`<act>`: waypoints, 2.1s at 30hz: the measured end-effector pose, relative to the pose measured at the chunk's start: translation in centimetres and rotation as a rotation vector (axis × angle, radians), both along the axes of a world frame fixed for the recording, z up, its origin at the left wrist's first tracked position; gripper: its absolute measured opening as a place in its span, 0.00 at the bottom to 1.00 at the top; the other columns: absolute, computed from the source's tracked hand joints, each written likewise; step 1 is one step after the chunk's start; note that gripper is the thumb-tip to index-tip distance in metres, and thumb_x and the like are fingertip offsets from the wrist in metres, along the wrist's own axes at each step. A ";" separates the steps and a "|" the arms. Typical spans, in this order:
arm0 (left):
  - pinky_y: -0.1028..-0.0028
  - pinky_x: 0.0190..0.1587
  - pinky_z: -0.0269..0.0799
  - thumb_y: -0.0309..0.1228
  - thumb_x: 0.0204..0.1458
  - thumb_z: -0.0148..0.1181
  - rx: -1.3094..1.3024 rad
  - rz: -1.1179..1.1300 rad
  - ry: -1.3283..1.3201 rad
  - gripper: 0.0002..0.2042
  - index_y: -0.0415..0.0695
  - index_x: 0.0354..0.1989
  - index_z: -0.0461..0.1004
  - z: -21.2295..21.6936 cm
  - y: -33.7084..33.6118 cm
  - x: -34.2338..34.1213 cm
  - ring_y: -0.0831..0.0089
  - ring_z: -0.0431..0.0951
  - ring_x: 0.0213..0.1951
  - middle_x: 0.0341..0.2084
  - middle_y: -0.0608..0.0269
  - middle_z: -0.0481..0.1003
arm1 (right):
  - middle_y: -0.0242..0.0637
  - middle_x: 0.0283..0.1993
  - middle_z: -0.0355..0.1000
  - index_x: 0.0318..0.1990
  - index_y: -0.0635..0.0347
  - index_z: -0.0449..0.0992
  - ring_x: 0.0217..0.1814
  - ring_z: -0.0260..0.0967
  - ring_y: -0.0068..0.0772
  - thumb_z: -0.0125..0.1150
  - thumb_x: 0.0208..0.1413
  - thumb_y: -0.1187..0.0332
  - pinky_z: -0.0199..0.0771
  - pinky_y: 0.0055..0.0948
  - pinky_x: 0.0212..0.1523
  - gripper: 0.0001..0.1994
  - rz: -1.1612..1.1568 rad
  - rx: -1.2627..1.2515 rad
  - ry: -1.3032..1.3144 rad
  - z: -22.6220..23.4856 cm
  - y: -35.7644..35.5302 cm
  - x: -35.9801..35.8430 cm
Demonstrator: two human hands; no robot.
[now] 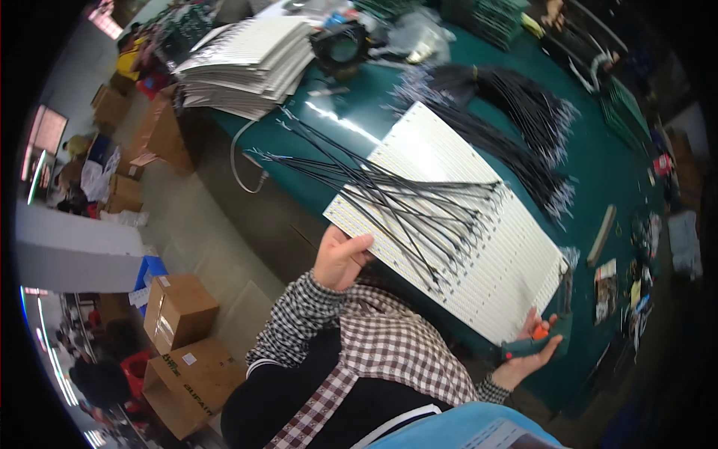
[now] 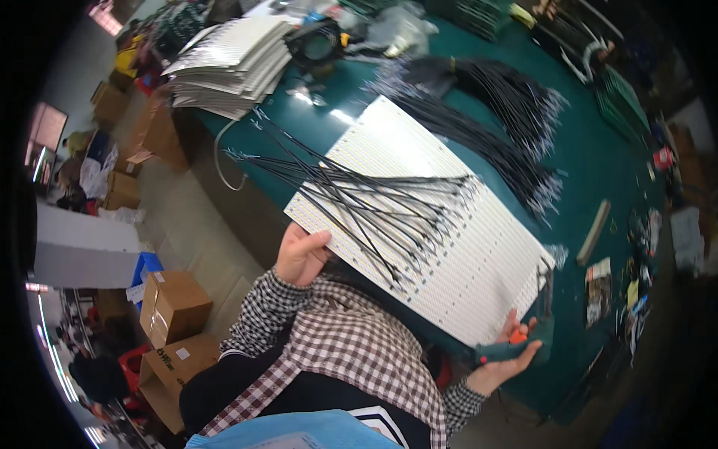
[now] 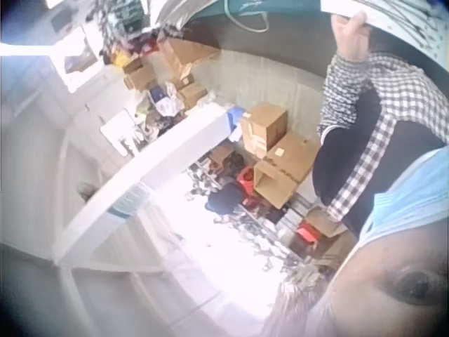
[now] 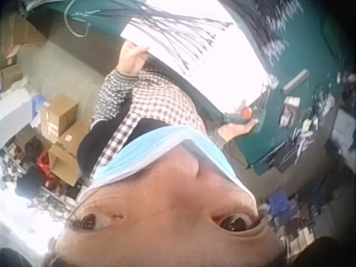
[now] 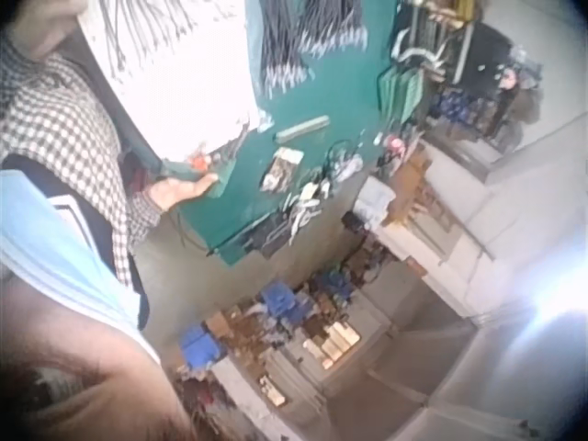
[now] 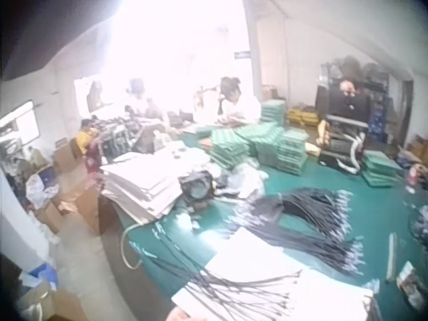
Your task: The person uses a soldering iron to attach black wires to a large white LED panel. They hold the wires with one hand and apply the soldering iron with the other, working systematically across the panel's surface.
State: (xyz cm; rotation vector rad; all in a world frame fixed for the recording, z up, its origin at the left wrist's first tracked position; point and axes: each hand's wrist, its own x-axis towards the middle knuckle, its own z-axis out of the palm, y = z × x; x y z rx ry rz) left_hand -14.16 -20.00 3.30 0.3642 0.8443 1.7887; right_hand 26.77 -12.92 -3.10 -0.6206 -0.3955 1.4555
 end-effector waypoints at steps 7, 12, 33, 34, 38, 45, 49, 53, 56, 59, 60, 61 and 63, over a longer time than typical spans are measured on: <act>0.61 0.53 0.78 0.20 0.56 0.54 0.073 0.291 0.097 0.18 0.31 0.56 0.68 6.0 -3.3 -4.7 0.60 0.80 0.49 0.49 0.49 0.77 | 0.34 0.37 0.74 0.60 0.66 0.66 0.44 0.76 0.29 0.62 0.63 0.55 0.60 0.50 0.72 0.27 -0.028 0.007 0.035 0.3 1.5 1.9; 0.60 0.61 0.70 0.26 0.61 0.52 0.159 0.461 0.236 0.19 0.33 0.59 0.66 10.2 -7.3 -15.2 0.61 0.76 0.55 0.54 0.51 0.74 | 0.34 0.37 0.74 0.61 0.65 0.66 0.45 0.77 0.30 0.62 0.63 0.55 0.63 0.47 0.71 0.27 -0.034 0.036 -0.020 1.3 3.0 2.7; 0.62 0.51 0.80 0.21 0.58 0.58 0.240 1.015 0.258 0.09 0.37 0.46 0.72 25.1 -9.9 -57.4 0.59 0.79 0.46 0.42 0.54 0.78 | 0.34 0.36 0.77 0.59 0.67 0.68 0.41 0.78 0.32 0.58 0.66 0.55 0.77 0.35 0.58 0.25 -0.058 0.050 -0.086 1.0 6.7 5.4; 0.62 0.52 0.80 0.22 0.59 0.57 0.222 1.043 0.219 0.10 0.37 0.48 0.72 20.3 -7.6 -57.7 0.60 0.78 0.49 0.45 0.54 0.77 | 0.34 0.36 0.77 0.59 0.67 0.69 0.41 0.78 0.31 0.58 0.66 0.55 0.77 0.34 0.57 0.24 -0.090 0.052 -0.138 1.9 6.6 5.9; 0.61 0.59 0.74 0.30 0.65 0.53 0.014 1.141 0.138 0.15 0.37 0.56 0.70 9.3 -5.0 -61.0 0.60 0.74 0.56 0.52 0.54 0.75 | 0.33 0.35 0.77 0.59 0.67 0.70 0.40 0.77 0.29 0.58 0.65 0.56 0.77 0.32 0.56 0.23 -0.124 0.014 -0.250 3.0 5.4 5.8; 0.68 0.50 0.76 0.20 0.46 0.67 -0.627 0.471 1.617 0.25 0.34 0.56 0.71 21.2 -10.1 -69.5 0.62 0.81 0.46 0.42 0.55 0.80 | 0.34 0.41 0.75 0.58 0.65 0.72 0.36 0.75 0.27 0.59 0.64 0.53 0.75 0.32 0.53 0.25 -0.273 -0.170 -0.163 1.4 4.6 8.3; 0.71 0.49 0.77 0.20 0.56 0.57 -0.193 1.406 0.870 0.14 0.35 0.51 0.75 11.9 -13.3 -59.0 0.66 0.80 0.45 0.44 0.55 0.79 | 0.36 0.38 0.76 0.59 0.68 0.69 0.40 0.76 0.34 0.58 0.65 0.54 0.74 0.39 0.55 0.26 -0.149 -0.022 -0.148 1.9 5.5 6.2; 0.73 0.51 0.77 0.20 0.59 0.57 0.190 1.151 0.957 0.12 0.32 0.50 0.75 12.6 0.0 -24.7 0.66 0.79 0.46 0.48 0.50 0.78 | 0.35 0.39 0.76 0.59 0.68 0.69 0.43 0.76 0.35 0.57 0.66 0.53 0.75 0.40 0.56 0.26 -0.125 0.035 -0.159 2.1 3.6 9.3; 0.72 0.47 0.78 0.21 0.59 0.57 0.065 0.714 1.187 0.11 0.33 0.50 0.75 12.0 5.8 -11.5 0.67 0.80 0.43 0.42 0.53 0.78 | 0.35 0.39 0.76 0.59 0.68 0.69 0.44 0.76 0.36 0.56 0.66 0.53 0.76 0.40 0.55 0.26 -0.103 0.024 -0.131 1.8 3.2 8.3; 0.75 0.49 0.75 0.22 0.57 0.61 0.183 -0.107 1.318 0.12 0.37 0.49 0.76 9.1 13.9 -1.2 0.72 0.80 0.44 0.41 0.58 0.79 | 0.36 0.39 0.76 0.59 0.68 0.68 0.44 0.76 0.36 0.56 0.66 0.53 0.75 0.40 0.56 0.26 -0.135 -0.003 -0.110 2.3 1.3 9.0; 0.74 0.49 0.75 0.22 0.56 0.62 0.267 -0.250 1.318 0.12 0.37 0.49 0.76 7.9 16.5 0.8 0.72 0.80 0.44 0.41 0.57 0.79 | 0.36 0.39 0.76 0.59 0.68 0.68 0.44 0.76 0.35 0.55 0.66 0.52 0.75 0.40 0.57 0.26 -0.134 0.005 -0.094 2.1 0.7 8.7; 0.74 0.52 0.74 0.23 0.57 0.62 0.296 -0.411 1.351 0.13 0.36 0.50 0.76 8.0 18.6 2.6 0.72 0.79 0.47 0.46 0.57 0.78 | 0.36 0.39 0.76 0.59 0.67 0.68 0.44 0.76 0.35 0.55 0.66 0.52 0.74 0.40 0.57 0.26 -0.131 0.016 -0.082 2.3 0.1 8.2; 0.70 0.52 0.74 0.25 0.54 0.65 0.469 -0.389 1.600 0.15 0.39 0.51 0.76 6.2 24.2 6.1 0.67 0.79 0.49 0.46 0.57 0.78 | 0.36 0.40 0.76 0.60 0.67 0.67 0.44 0.76 0.35 0.55 0.66 0.52 0.74 0.40 0.58 0.26 -0.130 0.013 -0.057 2.5 -0.8 8.3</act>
